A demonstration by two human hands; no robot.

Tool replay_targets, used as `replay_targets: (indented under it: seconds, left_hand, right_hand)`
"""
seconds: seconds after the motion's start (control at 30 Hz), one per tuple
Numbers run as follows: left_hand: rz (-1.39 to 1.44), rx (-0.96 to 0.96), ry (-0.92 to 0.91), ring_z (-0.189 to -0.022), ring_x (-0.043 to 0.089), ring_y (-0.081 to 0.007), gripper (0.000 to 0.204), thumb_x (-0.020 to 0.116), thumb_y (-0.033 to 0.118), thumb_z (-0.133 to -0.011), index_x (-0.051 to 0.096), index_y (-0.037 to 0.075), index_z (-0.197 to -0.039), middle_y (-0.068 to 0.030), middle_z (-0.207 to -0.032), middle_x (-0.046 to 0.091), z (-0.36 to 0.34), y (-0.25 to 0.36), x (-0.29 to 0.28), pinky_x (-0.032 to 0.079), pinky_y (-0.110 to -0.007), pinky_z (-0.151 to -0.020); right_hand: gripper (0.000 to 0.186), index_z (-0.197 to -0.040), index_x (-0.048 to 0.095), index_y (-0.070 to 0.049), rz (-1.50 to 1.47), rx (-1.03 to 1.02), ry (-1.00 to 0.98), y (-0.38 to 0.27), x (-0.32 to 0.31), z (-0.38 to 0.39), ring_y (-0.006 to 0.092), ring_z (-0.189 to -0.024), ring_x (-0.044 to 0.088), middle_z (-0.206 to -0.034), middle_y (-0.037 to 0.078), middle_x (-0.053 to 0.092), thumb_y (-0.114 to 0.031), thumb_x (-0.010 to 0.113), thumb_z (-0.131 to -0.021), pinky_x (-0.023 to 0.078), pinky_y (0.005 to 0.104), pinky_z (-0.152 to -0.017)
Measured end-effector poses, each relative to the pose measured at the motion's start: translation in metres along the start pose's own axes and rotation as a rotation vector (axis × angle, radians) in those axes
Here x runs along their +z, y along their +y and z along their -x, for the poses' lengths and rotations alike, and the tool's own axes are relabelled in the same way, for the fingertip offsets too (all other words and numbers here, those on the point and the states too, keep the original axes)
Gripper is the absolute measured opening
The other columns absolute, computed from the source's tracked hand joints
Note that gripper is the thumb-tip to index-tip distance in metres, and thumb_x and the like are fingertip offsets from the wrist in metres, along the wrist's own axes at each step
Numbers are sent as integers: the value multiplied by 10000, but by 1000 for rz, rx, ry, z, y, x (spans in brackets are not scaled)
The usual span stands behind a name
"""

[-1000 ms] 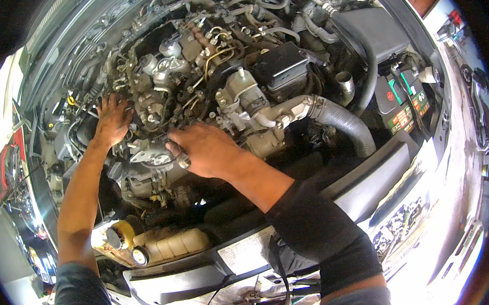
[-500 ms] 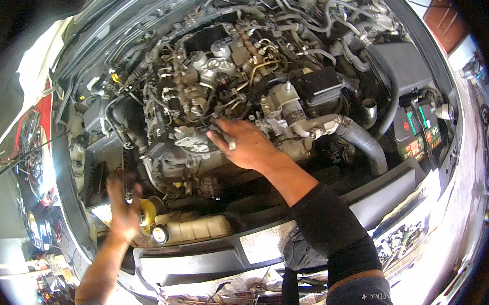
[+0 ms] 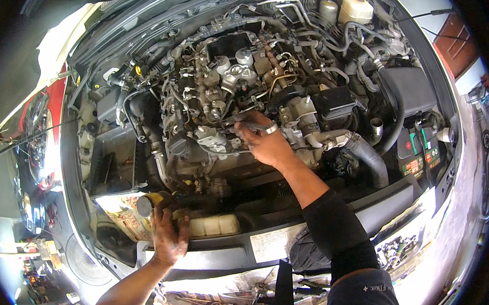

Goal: The person works on a car engine with the hood open, using a wrench to loosen and tighten bolts on the engine block. The person repeatedly reaches into the engine bay, adjusts components, and repositions tools while maintaining a steady workflow.

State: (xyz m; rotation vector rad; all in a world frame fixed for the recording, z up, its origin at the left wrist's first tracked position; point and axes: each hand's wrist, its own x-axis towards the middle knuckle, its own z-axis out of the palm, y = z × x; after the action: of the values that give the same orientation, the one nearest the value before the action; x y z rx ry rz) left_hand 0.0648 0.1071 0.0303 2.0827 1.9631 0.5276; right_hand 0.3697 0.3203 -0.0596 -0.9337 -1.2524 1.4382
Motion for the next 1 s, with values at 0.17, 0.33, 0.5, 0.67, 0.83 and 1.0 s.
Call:
replay_targets:
  seconds: [0.17, 0.33, 0.5, 0.67, 0.83, 1.0]
  left_hand:
    - [-6, -45, -29, -1235, 545, -539, 375, 716, 274, -960, 671, -22, -1185, -334, -1325, 577, 0, -3, 0, 437, -621, -1079]
    - [-19, -58, -66, -1230, 555, -529, 341, 714, 257, -941, 687, -7, -1156, -316, -1308, 588, -1, -1, -3, 442, -618, -1075]
    - [-36, -40, -52, -1223, 559, -517, 333, 718, 251, -926, 692, 11, -1155, -309, -1314, 591, -4, -1, -1, 446, -629, -1069]
    - [-61, -53, -77, -1214, 555, -533, 373, 720, 255, -906, 687, -13, -1163, -340, -1304, 580, -1, -5, -1, 440, -647, -1070]
    - [-105, -42, -43, -1204, 551, -538, 364, 719, 261, -891, 670, -36, -1094, -356, -1284, 576, 1, -6, 1, 433, -647, -1064]
    - [-64, -49, -47, -1203, 554, -506, 348, 721, 260, -891, 676, -32, -1076, -319, -1260, 597, 0, -7, 5, 440, -613, -1061]
  right_hand:
    - [474, -1280, 655, 22, -10, 159, 208, -45, 5, -3, 229, -1093, 801, -1143, 142, 806, -430, 682, -1139, 626, 359, -973]
    - [506, -1271, 664, 36, 37, 18, 174, -81, 12, -48, 181, -931, 741, -1044, 111, 745, -454, 665, -1144, 628, 338, -761]
    - [503, -1237, 675, 35, 444, -3, 149, -93, 2, -114, 209, -936, 746, -1045, 142, 747, -459, 665, -1144, 618, 367, -770]
    - [508, -1115, 722, 21, 395, -170, 279, -119, -12, -92, 192, -851, 735, -913, 110, 730, -476, 625, -1161, 579, 379, -769]
    - [517, -1192, 733, 21, 257, -147, 532, -147, -18, -48, 142, -749, 656, -955, 51, 740, -487, 648, -1151, 541, 313, -727]
    - [529, -1179, 732, 23, 283, -350, 659, -139, -23, -28, 127, -767, 627, -921, 42, 725, -495, 632, -1156, 515, 300, -708]
